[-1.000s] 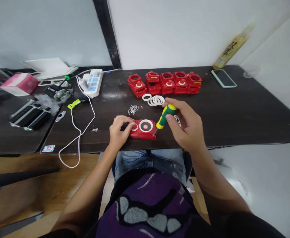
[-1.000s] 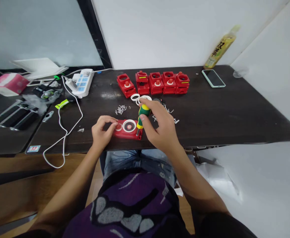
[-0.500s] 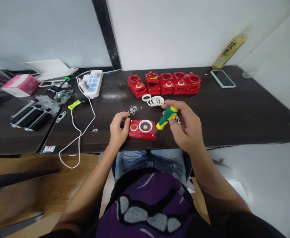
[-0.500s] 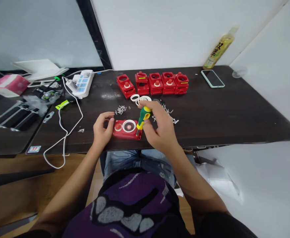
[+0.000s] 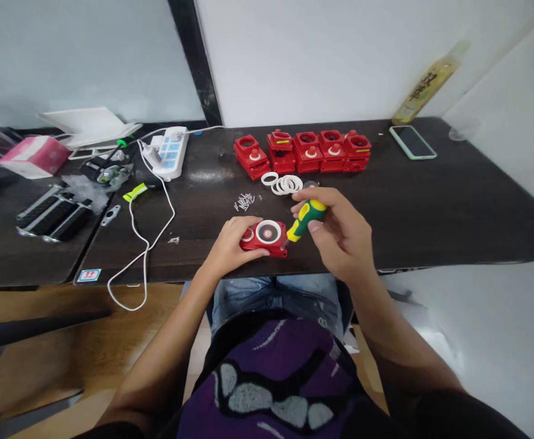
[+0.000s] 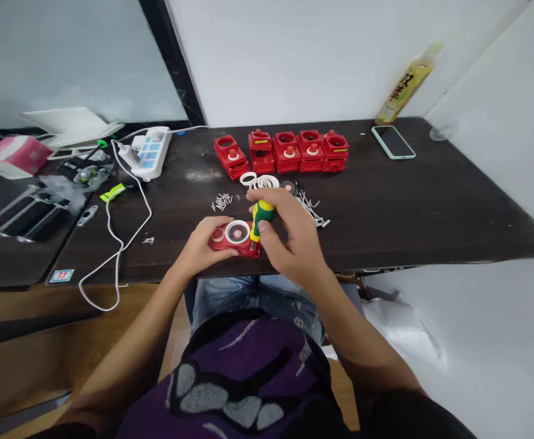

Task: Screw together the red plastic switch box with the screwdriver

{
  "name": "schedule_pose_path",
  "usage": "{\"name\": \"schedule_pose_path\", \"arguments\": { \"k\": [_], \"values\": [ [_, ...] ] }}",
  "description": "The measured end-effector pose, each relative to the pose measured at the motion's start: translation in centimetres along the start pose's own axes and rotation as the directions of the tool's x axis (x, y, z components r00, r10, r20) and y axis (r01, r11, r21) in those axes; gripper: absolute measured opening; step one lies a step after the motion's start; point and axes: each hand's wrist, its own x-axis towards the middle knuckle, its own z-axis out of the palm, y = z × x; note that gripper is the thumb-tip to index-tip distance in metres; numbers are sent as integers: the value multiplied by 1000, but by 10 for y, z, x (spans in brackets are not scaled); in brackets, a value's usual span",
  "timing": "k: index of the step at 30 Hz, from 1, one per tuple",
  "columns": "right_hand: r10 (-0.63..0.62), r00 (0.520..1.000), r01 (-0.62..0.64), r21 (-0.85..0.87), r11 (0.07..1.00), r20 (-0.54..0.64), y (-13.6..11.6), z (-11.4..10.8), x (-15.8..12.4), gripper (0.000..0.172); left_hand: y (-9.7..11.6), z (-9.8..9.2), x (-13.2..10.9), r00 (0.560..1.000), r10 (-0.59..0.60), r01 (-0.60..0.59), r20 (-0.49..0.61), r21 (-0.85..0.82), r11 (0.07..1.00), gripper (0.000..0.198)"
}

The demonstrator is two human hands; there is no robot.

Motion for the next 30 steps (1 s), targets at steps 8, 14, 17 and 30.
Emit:
{"name": "schedule_pose_path", "arguments": {
  "k": [8, 14, 17, 30],
  "values": [
    [20, 999, -23, -85, 996, -38, -1, -2, 3, 45, 0, 0, 1, 1000, -15, 15, 2, -17, 1000, 69],
    [32, 999, -34, -39, 999, -40, 0, -3, 2, 36, 1, -1, 1, 1000, -14, 14, -2, -19, 1000, 67],
    [4, 994, -18, -129, 991, -107, 3, -4, 5, 34, 1, -1, 1, 1000, -11, 11, 1, -19, 1000, 67],
    [80, 996, -82, -37, 996, -36, 6, -3, 2, 40, 2, -1, 1, 1000, -19, 19, 11, -6, 1000, 67]
  ]
}}
